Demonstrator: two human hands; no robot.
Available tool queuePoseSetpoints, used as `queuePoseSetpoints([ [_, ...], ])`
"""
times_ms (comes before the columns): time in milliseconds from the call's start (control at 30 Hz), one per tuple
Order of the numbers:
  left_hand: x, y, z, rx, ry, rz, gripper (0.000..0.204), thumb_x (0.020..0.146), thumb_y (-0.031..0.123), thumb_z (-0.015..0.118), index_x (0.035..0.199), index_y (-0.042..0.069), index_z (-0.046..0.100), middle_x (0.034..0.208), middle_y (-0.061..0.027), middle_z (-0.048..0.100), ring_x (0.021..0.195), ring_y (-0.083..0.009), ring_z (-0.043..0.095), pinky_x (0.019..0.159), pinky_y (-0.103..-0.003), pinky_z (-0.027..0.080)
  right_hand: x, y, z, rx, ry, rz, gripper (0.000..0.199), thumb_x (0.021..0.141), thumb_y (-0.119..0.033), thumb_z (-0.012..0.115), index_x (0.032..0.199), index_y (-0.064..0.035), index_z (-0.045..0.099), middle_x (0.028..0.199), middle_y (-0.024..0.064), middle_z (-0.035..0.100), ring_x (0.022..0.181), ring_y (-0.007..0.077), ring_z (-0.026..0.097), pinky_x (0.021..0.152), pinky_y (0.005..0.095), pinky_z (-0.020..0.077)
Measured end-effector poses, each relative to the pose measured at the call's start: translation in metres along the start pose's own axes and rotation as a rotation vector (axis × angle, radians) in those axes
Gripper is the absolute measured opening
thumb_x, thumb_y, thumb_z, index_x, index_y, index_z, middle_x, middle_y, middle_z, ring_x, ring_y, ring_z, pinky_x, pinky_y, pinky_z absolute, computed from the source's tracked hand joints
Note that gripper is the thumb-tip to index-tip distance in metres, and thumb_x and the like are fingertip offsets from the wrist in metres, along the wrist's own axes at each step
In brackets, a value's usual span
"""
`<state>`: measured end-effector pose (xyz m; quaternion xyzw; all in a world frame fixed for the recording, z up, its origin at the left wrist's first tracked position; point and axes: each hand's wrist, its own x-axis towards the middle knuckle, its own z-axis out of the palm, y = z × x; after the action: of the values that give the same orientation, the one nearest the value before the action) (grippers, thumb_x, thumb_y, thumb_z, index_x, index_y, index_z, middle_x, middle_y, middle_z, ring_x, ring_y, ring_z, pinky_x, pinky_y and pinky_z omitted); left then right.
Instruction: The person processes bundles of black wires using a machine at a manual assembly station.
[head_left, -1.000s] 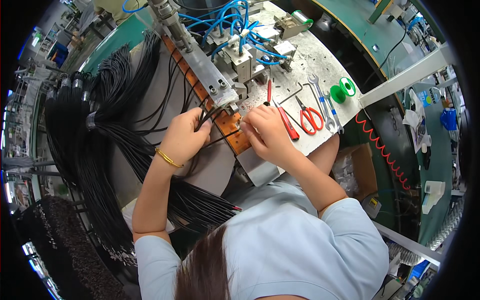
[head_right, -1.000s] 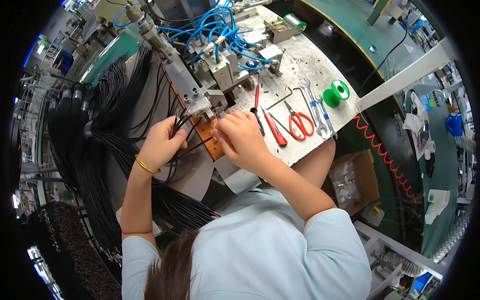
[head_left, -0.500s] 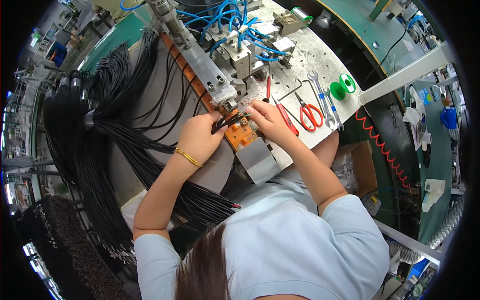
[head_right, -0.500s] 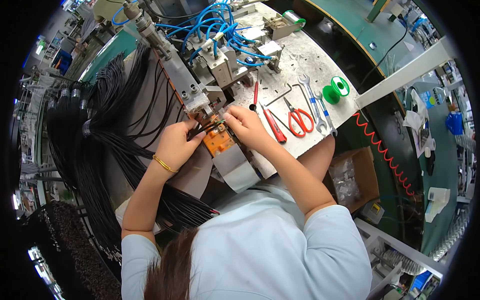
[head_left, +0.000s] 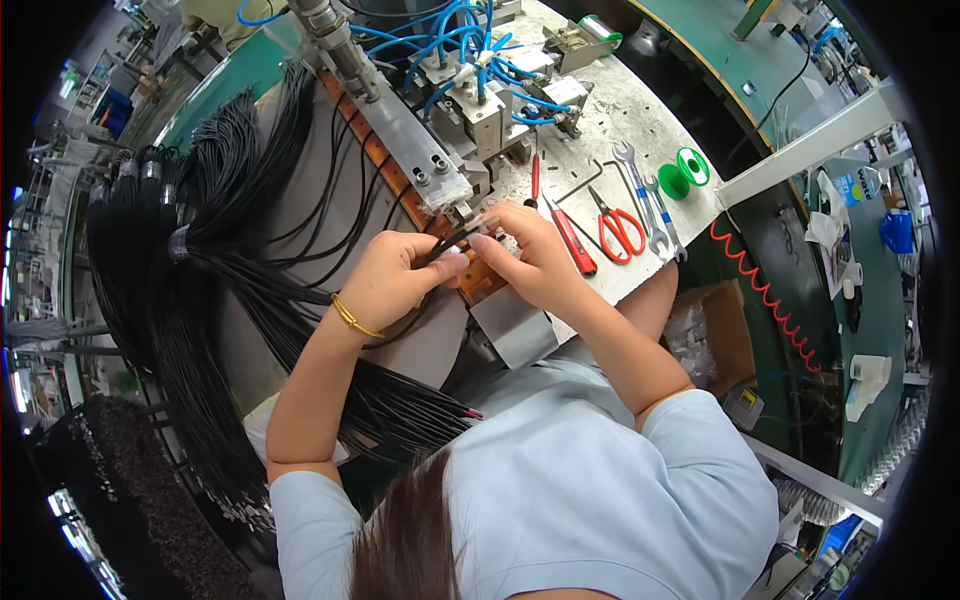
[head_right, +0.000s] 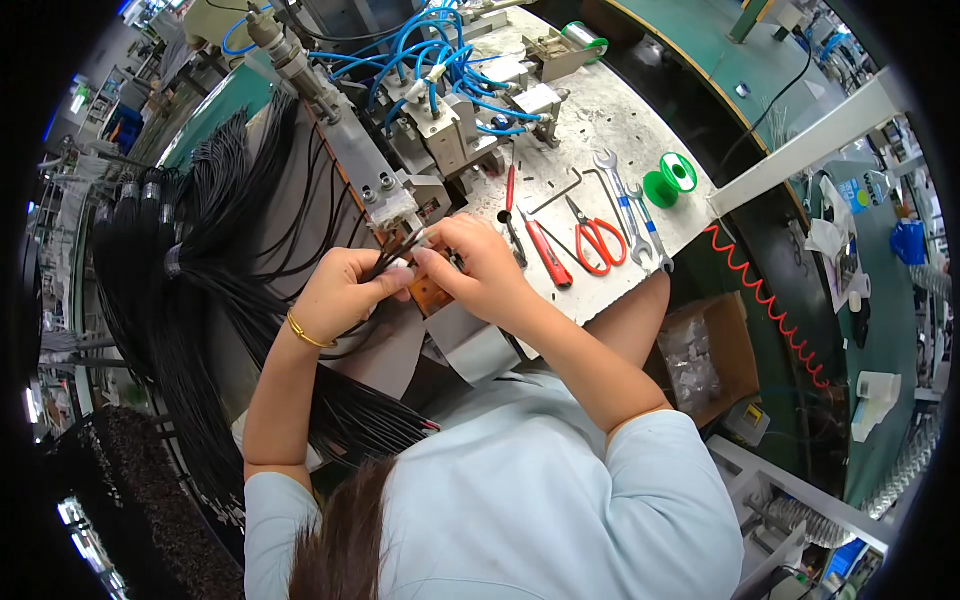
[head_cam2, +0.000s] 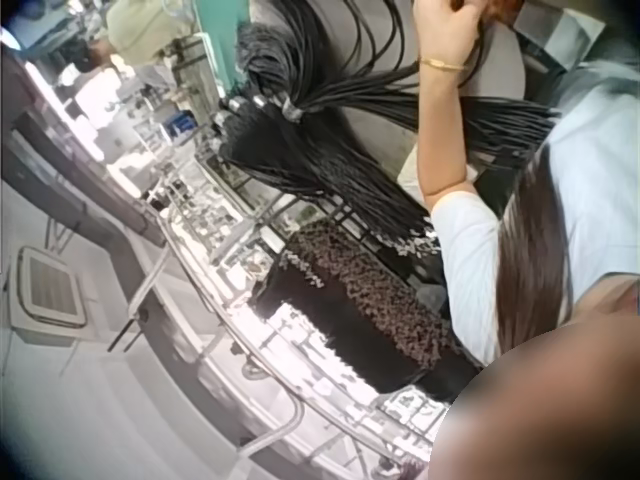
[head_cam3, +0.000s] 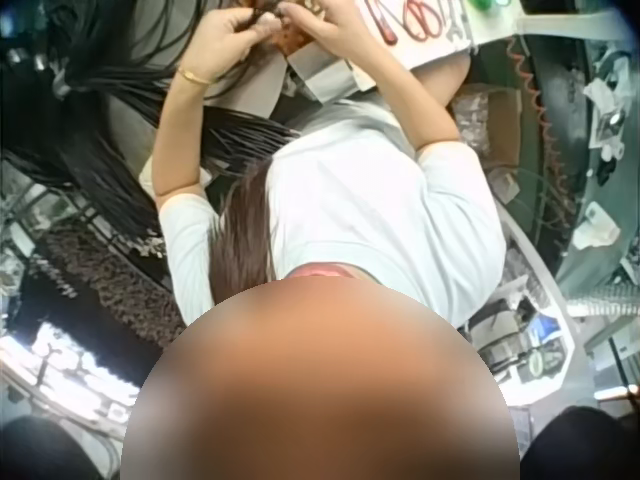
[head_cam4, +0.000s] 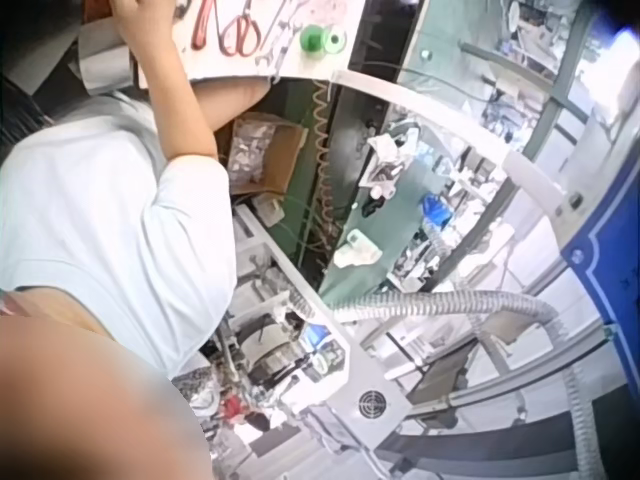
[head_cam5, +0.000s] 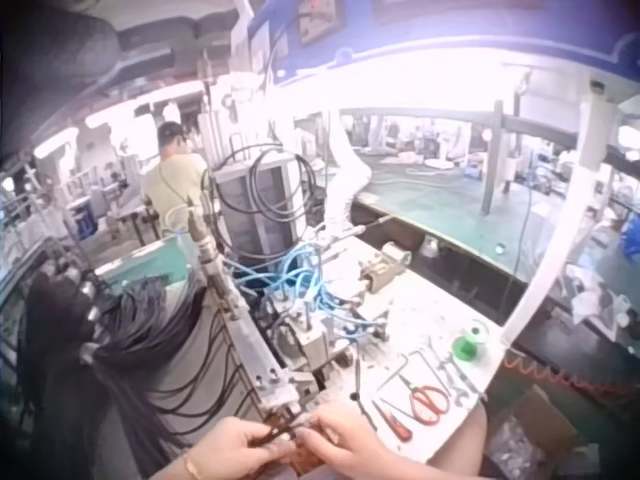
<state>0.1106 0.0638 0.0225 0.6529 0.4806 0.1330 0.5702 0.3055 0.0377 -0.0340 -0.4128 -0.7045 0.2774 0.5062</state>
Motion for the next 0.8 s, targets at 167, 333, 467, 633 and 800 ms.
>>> queuePoseSetpoints([
  [167,-0.001,-0.002,0.001,0.003,0.023,0.063,0.017,0.088,0.018,0.065,0.091,0.001,0.062,0.064,0.0042,0.056,0.049,-0.0018,0.045,0.043,-0.019,0.038,-0.001,-0.006,-0.007,0.000,-0.135,0.100,0.011,0.081,-0.009,0.064,0.088,-0.0007,0.061,0.079,0.0075,0.061,0.081,0.0229,0.058,0.075,0.0319,0.0425],
  [333,-0.001,0.001,0.007,-0.104,0.045,-0.027,0.016,0.088,0.016,0.064,0.091,0.002,0.058,0.066,0.0043,0.052,0.050,-0.0018,0.045,0.043,-0.018,0.036,0.001,-0.014,-0.005,-0.254,-0.081,-0.121,0.010,0.081,-0.006,0.065,0.088,-0.0008,0.061,0.079,0.0075,0.062,0.082,0.0228,0.059,0.074,0.0313,0.0432],
  [467,-0.003,0.003,0.005,-0.270,-0.031,-0.023,0.015,0.088,0.015,0.065,0.088,0.003,0.056,0.063,0.0039,0.051,0.049,-0.0018,0.047,0.042,-0.019,0.035,-0.001,0.002,-0.004,-0.202,-0.003,-0.212,0.008,0.084,-0.007,0.063,0.087,-0.0006,0.060,0.080,0.0083,0.061,0.080,0.0224,0.058,0.073,0.0319,0.0435],
  [633,-0.004,0.006,0.005,-0.276,-0.037,0.016,0.016,0.086,0.015,0.067,0.089,0.003,0.056,0.068,0.0036,0.053,0.049,-0.0020,0.045,0.041,-0.018,0.035,-0.004,-0.002,-0.003,0.019,-0.003,0.089,0.008,0.087,-0.008,0.060,0.086,0.0002,0.058,0.081,0.0096,0.059,0.079,0.0219,0.057,0.073,0.0327,0.0434],
  [800,-0.003,0.005,0.004,-0.188,0.001,-0.013,0.016,0.086,0.017,0.067,0.083,0.003,0.059,0.063,0.0026,0.053,0.048,-0.0033,0.048,0.041,-0.020,0.035,-0.004,-0.008,-0.002,0.016,-0.055,0.116,0.014,0.090,-0.013,0.057,0.087,0.0011,0.056,0.080,0.0104,0.057,0.077,0.0220,0.055,0.071,0.0334,0.0428],
])
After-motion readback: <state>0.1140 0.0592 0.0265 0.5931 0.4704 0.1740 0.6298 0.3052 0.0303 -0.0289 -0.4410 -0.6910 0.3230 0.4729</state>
